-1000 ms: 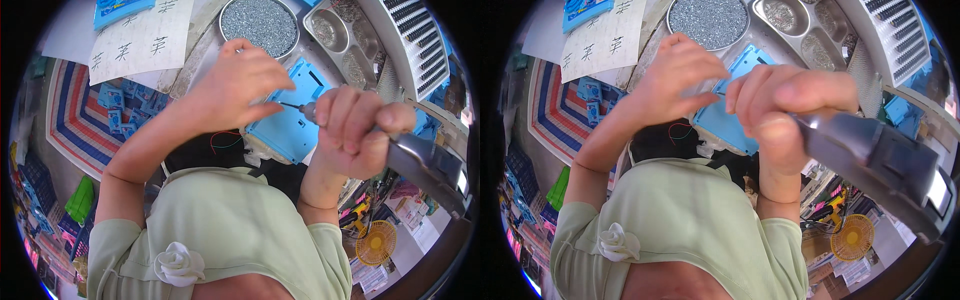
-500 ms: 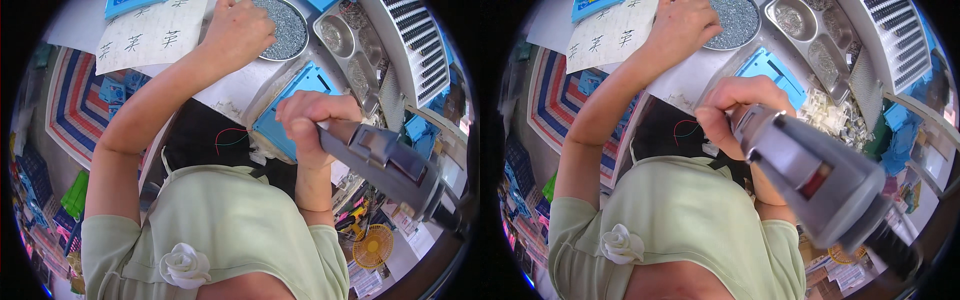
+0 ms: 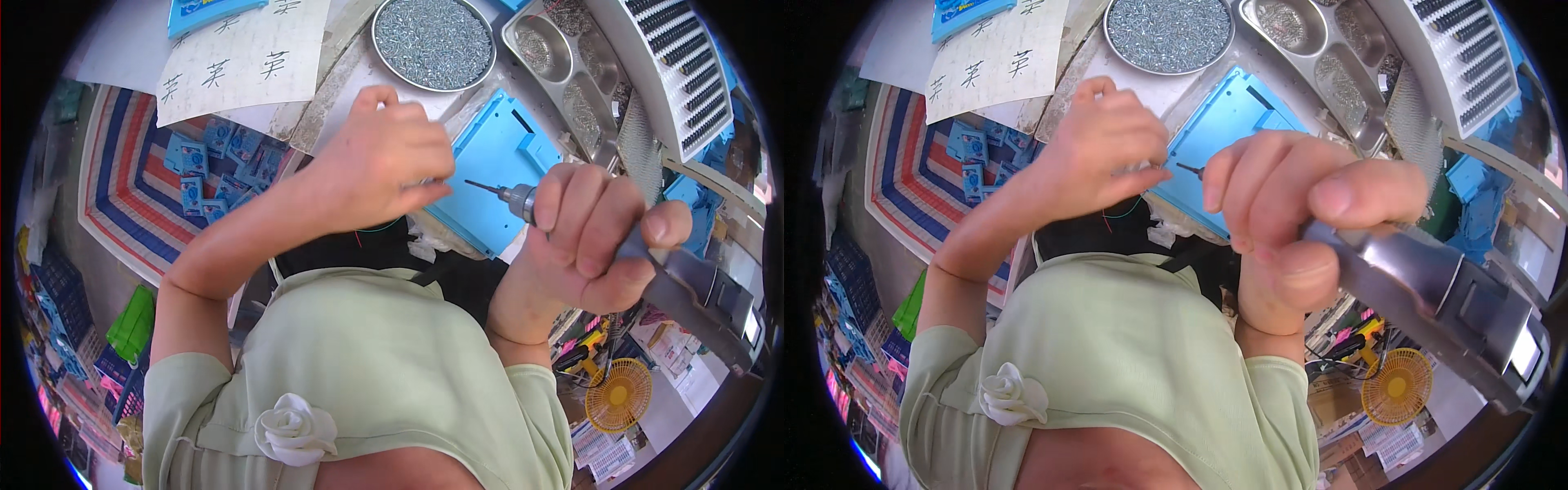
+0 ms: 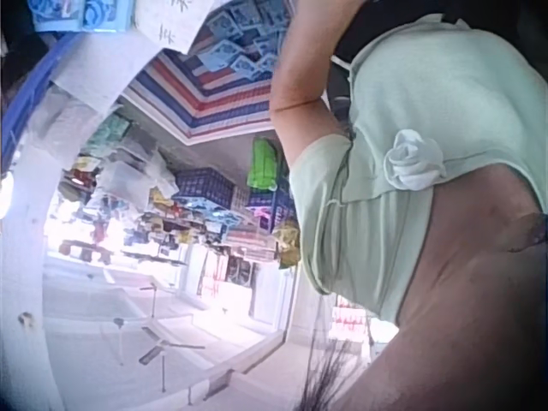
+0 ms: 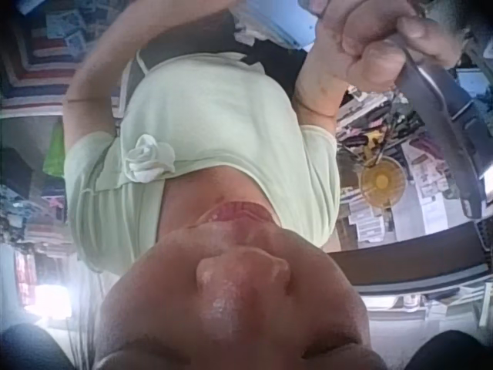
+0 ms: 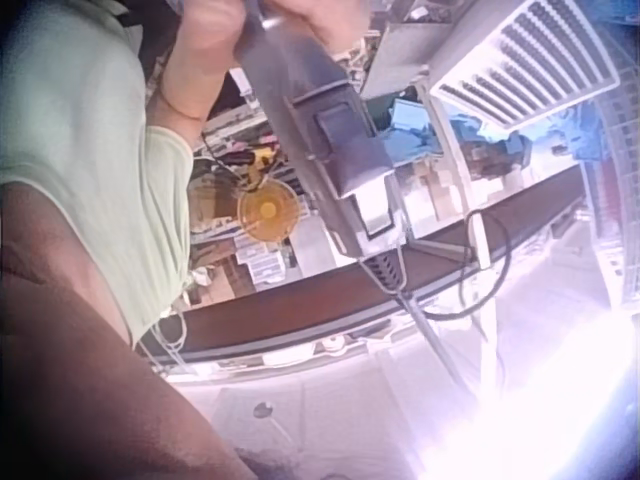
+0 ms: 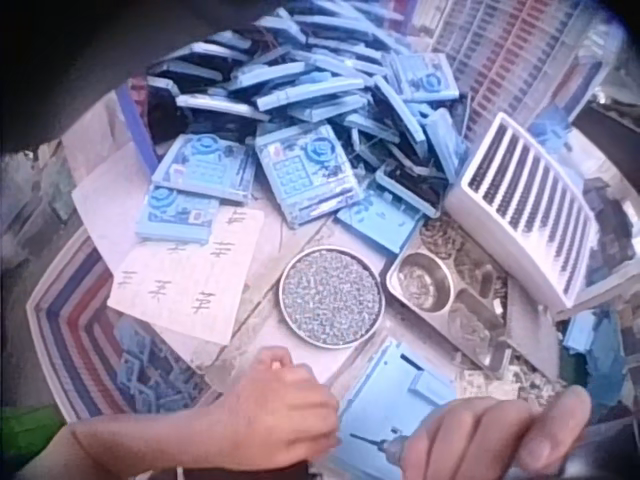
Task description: Assembling components of a blue plastic electronic device, including soldering wires and installing small parts.
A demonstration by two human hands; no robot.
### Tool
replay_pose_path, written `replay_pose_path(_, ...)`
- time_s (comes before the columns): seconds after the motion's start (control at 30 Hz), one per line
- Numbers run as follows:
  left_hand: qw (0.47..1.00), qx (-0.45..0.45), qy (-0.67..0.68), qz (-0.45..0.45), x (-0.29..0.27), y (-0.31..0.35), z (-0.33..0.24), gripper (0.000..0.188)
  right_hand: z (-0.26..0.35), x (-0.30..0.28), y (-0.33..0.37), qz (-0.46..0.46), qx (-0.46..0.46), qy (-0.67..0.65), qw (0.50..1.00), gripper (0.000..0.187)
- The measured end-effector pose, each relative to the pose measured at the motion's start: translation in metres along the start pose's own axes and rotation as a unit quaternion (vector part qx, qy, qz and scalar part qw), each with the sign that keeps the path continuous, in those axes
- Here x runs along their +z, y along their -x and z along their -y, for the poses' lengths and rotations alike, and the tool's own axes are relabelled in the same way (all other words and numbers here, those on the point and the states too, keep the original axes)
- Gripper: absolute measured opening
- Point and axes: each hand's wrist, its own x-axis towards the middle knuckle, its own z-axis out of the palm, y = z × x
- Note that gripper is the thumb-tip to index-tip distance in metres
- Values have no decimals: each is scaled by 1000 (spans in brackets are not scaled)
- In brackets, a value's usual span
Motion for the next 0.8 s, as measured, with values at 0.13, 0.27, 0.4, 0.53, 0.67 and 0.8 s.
replay_pose_path(0.13, 999, 33, -2, -33, 9, 16, -10, 21, 0, 7, 7, 5, 9, -2, 1000, 26)
replay_pose_path(0.27, 997, 30, 28, -60, 13, 18, -15, 21, 1, 11, 12, 9, 7, -12, 1000, 27)
replay_pose_path(0.4, 997, 36, 44, -52, 12, 17, -16, 22, -4, 21, 15, 0, -1, -6, 1000, 28)
replay_pose_path(0.53, 999, 53, -6, -13, 7, 22, -13, 33, -6, 30, 22, -51, 15, -33, 998, 32)
replay_pose_path(0.67, 999, 32, 9, 29, 2, 15, -15, 59, -12, 33, 33, -89, 48, -22, 995, 30)
replay_pose_path(0.8, 990, 24, 53, 126, 4, 12, -5, 73, -28, 37, 34, -83, 47, 43, 995, 29)
